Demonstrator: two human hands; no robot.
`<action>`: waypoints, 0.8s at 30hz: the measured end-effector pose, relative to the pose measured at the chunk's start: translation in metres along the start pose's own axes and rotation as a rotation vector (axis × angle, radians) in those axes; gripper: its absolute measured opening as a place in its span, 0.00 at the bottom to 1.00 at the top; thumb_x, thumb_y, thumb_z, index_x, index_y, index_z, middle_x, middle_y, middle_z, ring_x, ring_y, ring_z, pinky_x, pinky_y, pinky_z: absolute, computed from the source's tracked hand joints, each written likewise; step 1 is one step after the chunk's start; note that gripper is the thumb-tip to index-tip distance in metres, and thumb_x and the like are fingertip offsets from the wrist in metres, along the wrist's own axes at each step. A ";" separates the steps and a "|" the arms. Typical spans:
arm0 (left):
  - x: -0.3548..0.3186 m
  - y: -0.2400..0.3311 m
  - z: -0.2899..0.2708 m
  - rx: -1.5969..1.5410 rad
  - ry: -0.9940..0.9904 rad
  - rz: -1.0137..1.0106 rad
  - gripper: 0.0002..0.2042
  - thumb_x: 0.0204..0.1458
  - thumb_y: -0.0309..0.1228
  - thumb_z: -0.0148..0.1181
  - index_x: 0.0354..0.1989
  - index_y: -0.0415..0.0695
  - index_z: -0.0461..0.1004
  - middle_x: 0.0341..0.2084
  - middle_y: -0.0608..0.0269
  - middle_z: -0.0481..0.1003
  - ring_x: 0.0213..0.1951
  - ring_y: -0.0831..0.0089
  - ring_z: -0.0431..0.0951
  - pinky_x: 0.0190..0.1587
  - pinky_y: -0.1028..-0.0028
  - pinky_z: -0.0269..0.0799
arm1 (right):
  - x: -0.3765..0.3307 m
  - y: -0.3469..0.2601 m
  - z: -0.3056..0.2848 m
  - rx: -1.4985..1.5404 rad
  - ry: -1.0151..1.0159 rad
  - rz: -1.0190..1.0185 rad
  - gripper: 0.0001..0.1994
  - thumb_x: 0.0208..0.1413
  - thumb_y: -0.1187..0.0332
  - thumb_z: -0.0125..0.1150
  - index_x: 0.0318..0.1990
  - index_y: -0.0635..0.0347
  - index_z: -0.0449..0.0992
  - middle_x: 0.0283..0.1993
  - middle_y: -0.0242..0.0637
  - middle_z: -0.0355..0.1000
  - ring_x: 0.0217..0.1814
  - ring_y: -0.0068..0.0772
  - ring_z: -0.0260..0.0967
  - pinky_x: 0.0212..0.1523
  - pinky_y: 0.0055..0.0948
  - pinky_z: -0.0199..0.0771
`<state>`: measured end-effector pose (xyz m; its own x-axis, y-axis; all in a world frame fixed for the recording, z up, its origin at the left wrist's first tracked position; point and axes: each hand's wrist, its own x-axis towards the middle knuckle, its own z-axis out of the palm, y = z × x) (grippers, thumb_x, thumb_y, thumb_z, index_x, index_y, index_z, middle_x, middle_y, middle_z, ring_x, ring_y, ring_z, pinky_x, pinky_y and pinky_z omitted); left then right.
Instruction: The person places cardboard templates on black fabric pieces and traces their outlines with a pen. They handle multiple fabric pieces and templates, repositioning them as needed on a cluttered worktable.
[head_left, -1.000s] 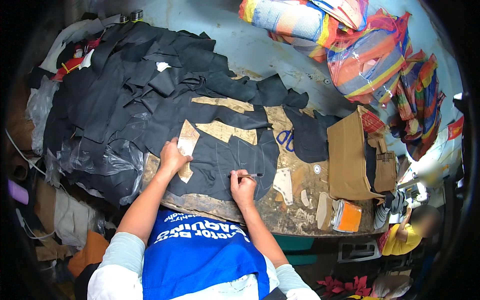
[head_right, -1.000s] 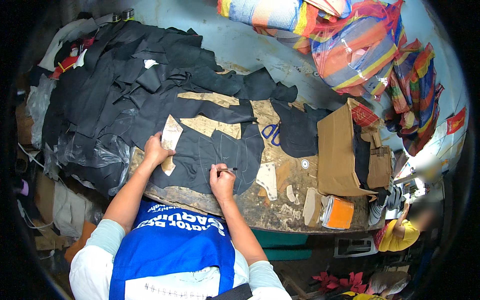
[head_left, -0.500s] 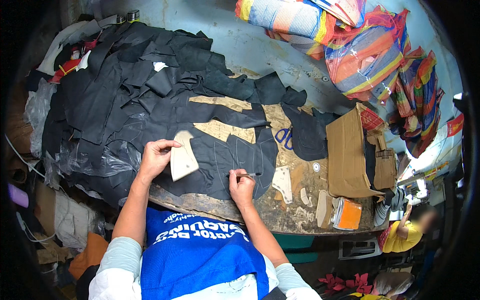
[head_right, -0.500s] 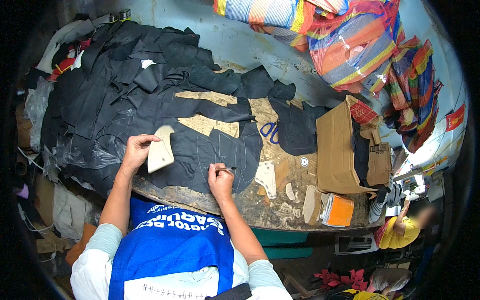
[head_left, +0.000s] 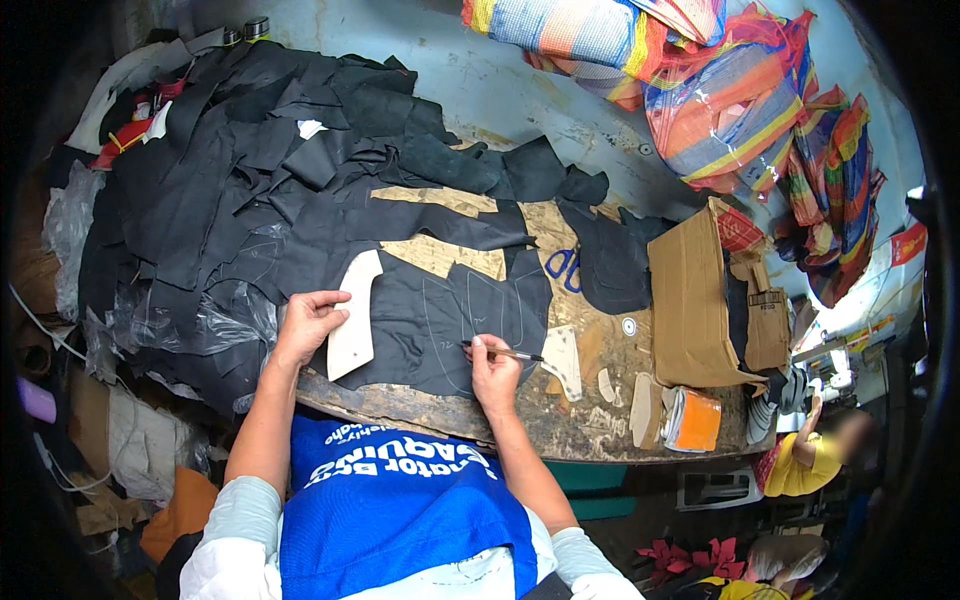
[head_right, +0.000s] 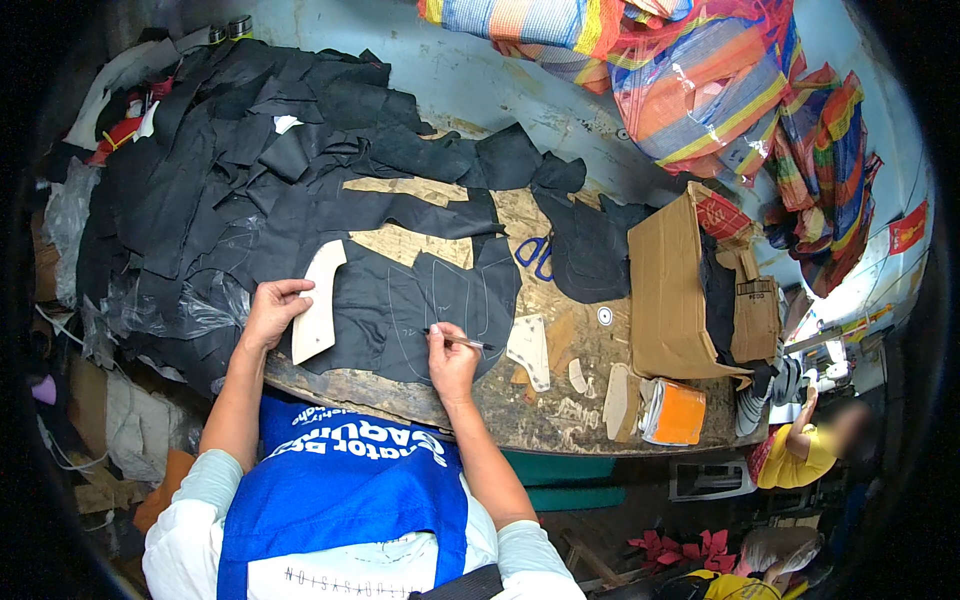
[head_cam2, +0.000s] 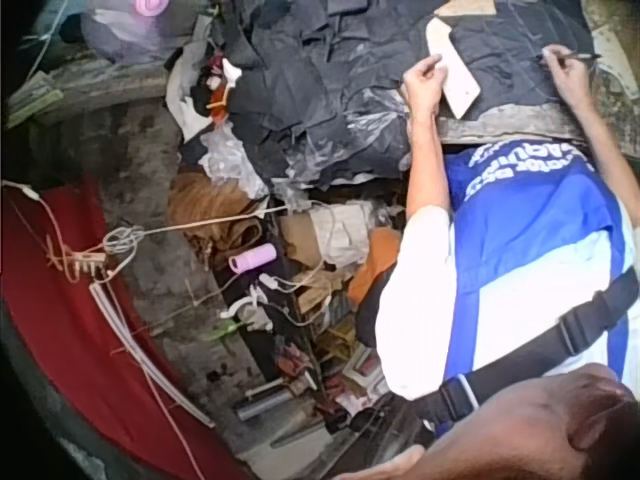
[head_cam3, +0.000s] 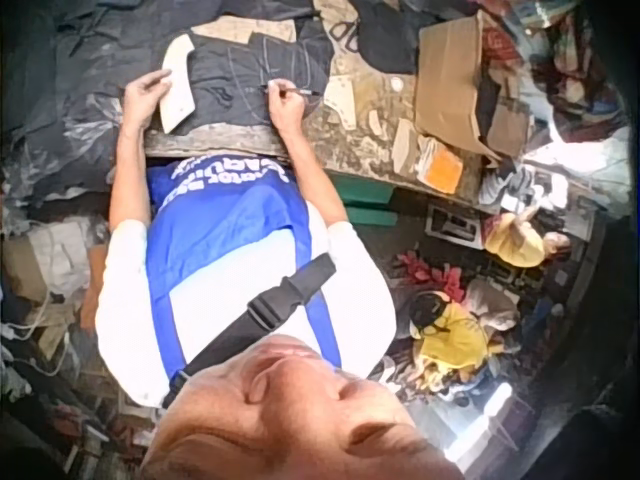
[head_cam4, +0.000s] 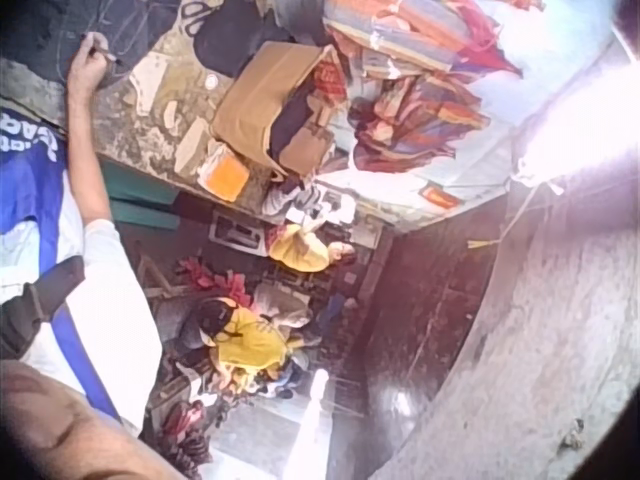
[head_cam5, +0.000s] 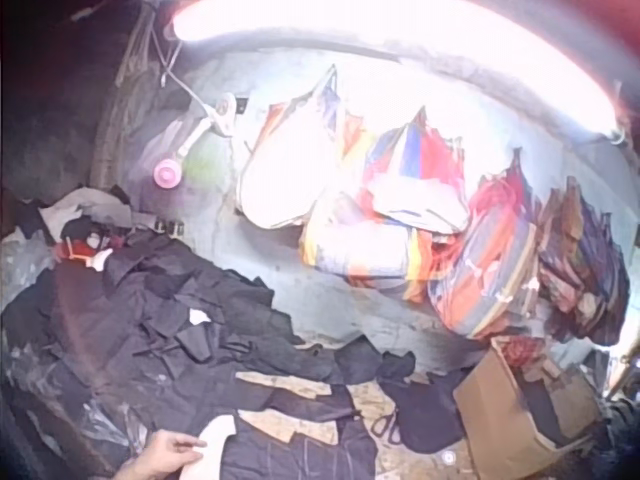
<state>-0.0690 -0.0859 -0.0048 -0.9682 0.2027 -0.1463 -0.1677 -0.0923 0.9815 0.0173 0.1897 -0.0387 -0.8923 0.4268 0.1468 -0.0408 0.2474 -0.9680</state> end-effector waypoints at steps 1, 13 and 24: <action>0.001 -0.001 0.004 -0.005 0.003 0.019 0.18 0.45 0.17 0.60 0.47 0.29 0.71 0.28 0.60 0.77 0.29 0.80 0.76 0.34 0.81 0.72 | 0.000 -0.001 0.001 -0.021 -0.016 -0.045 0.08 0.58 0.71 0.57 0.37 0.69 0.73 0.29 0.36 0.73 0.31 0.22 0.73 0.34 0.20 0.74; 0.006 0.023 -0.072 -0.181 0.227 -0.087 0.13 0.48 0.23 0.60 0.42 0.29 0.72 0.29 0.54 0.78 0.27 0.73 0.79 0.32 0.77 0.75 | 0.041 0.007 -0.079 -0.854 0.262 -0.176 0.15 0.40 0.67 0.68 0.34 0.65 0.71 0.27 0.42 0.71 0.30 0.39 0.70 0.36 0.33 0.69; -0.015 -0.022 -0.011 -0.068 0.086 -0.311 0.10 0.50 0.25 0.59 0.40 0.34 0.72 0.28 0.57 0.78 0.27 0.72 0.78 0.26 0.75 0.74 | 0.108 -0.033 -0.112 -0.939 0.474 -0.421 0.15 0.38 0.77 0.63 0.37 0.60 0.70 0.29 0.44 0.69 0.32 0.47 0.66 0.38 0.40 0.66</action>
<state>-0.0528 -0.0981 -0.0252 -0.8805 0.1488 -0.4502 -0.4667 -0.1046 0.8782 -0.0274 0.3247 0.0315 -0.6186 0.3922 0.6808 0.2340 0.9191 -0.3169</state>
